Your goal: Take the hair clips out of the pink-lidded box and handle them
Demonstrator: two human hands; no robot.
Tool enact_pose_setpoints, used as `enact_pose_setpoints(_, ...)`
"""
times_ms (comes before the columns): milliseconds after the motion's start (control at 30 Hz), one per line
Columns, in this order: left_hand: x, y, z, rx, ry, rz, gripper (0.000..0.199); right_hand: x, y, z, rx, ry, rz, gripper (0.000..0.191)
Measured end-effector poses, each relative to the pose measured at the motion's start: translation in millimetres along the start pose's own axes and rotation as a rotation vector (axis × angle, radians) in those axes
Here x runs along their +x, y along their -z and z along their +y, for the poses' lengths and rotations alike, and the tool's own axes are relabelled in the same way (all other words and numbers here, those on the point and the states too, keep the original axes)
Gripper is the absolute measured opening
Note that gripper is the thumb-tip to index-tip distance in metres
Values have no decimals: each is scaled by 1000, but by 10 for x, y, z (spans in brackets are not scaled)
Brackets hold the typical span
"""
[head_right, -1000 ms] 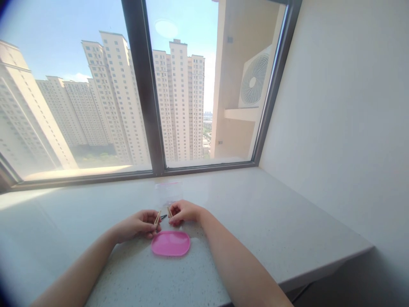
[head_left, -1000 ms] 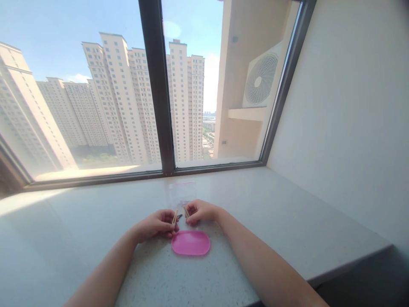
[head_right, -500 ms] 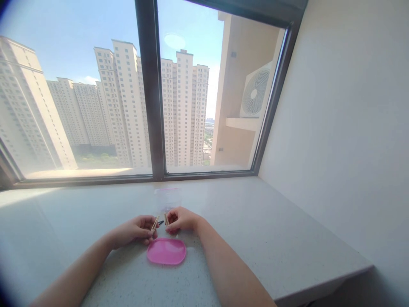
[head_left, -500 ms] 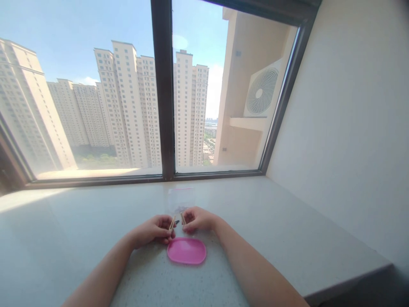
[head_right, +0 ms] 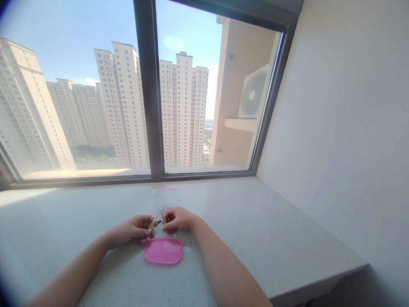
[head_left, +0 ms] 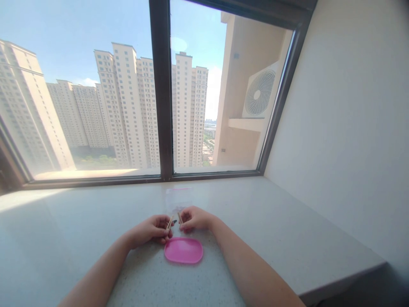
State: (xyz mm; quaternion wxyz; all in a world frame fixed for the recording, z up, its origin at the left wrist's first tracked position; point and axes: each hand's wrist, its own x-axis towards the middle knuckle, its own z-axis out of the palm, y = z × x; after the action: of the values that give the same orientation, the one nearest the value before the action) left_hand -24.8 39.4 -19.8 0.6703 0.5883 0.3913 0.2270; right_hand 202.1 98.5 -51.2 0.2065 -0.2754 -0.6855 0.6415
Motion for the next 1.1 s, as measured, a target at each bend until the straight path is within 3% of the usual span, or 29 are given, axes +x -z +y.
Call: enact_pose_setpoints(1100,10,28,-10,50,-12,30,39,-6,11,-29,40,38,12,45)
